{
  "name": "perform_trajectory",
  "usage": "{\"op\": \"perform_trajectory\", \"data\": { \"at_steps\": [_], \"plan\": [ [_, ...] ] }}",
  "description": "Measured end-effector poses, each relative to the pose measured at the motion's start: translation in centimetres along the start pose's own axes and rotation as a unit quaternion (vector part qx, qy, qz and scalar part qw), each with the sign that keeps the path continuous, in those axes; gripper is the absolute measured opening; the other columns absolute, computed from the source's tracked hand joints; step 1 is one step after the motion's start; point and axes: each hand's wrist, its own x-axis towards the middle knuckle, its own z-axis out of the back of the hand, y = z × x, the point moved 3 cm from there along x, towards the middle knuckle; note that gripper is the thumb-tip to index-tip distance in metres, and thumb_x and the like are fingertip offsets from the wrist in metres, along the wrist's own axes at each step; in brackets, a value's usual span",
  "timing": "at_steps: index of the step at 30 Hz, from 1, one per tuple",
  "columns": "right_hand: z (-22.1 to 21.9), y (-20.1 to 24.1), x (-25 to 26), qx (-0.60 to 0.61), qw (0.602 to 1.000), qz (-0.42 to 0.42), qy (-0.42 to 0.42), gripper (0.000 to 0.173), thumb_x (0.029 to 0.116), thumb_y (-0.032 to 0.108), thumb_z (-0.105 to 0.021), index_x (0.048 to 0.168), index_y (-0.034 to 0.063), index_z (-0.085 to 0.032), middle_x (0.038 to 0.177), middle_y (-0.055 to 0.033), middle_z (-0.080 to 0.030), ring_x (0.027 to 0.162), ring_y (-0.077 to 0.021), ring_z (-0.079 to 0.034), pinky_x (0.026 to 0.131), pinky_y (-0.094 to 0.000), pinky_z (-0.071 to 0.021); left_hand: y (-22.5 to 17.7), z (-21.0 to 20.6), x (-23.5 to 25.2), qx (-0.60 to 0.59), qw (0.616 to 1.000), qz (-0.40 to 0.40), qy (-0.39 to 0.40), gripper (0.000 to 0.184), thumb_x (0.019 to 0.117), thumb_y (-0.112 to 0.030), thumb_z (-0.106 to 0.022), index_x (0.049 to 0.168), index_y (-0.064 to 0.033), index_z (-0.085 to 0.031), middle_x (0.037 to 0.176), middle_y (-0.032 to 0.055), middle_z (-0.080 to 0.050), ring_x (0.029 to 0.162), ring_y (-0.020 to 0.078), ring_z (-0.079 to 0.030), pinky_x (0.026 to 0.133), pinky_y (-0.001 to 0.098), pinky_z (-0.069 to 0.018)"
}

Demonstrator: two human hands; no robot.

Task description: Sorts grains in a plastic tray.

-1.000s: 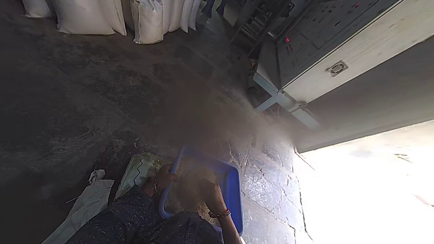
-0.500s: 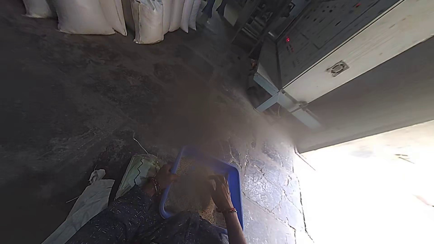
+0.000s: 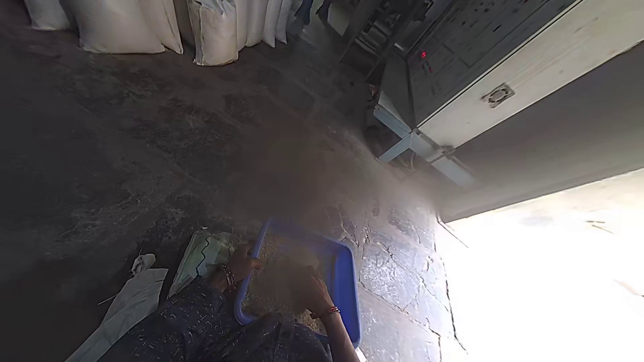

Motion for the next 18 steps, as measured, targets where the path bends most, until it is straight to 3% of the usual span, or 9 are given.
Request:
{"op": "perform_trajectory", "data": {
  "at_steps": [6, 12, 18],
  "plan": [
    [0.0, 1.2, -0.1, 0.030, 0.999, 0.008, 0.032, 0.046, 0.1008, 0.028, -0.064, 0.140, 0.0049, -0.061, 0.136, -0.0224, -0.061, 0.125, -0.0365, -0.061, 0.107, -0.0517, -0.0471, 0.2, 0.0, 0.3, 0.011, 1.000, 0.002, 0.000, 0.049, 0.0844, 0.003, -0.069, 0.132, 0.0079, -0.057, 0.117, 0.0243, -0.063, 0.102, 0.0272, -0.063, 0.092, 0.0441, -0.0508],
    [0.3, 1.0, -0.3, 0.035, 0.998, 0.029, 0.032, 0.040, 0.1014, 0.022, -0.062, 0.135, 0.0010, -0.064, 0.130, -0.0220, -0.064, 0.123, -0.0353, -0.062, 0.107, -0.0497, -0.0469, 0.0, 0.0, 0.1, 0.013, 1.000, -0.014, 0.001, 0.048, 0.0850, 0.004, -0.068, 0.131, 0.0082, -0.057, 0.113, 0.0229, -0.063, 0.097, 0.0247, -0.063, 0.088, 0.0414, -0.0513],
    [1.0, 0.3, -0.7, 0.059, 0.998, 0.023, 0.006, 0.034, 0.1041, 0.024, -0.060, 0.124, -0.0026, -0.068, 0.123, -0.0226, -0.069, 0.119, -0.0365, -0.065, 0.106, -0.0532, -0.0466, 0.0, 0.1, 0.1, 0.011, 1.000, -0.006, 0.004, 0.050, 0.0856, 0.004, -0.068, 0.133, 0.0085, -0.055, 0.116, 0.0244, -0.063, 0.100, 0.0268, -0.063, 0.091, 0.0435, -0.0507]
  ]
}}
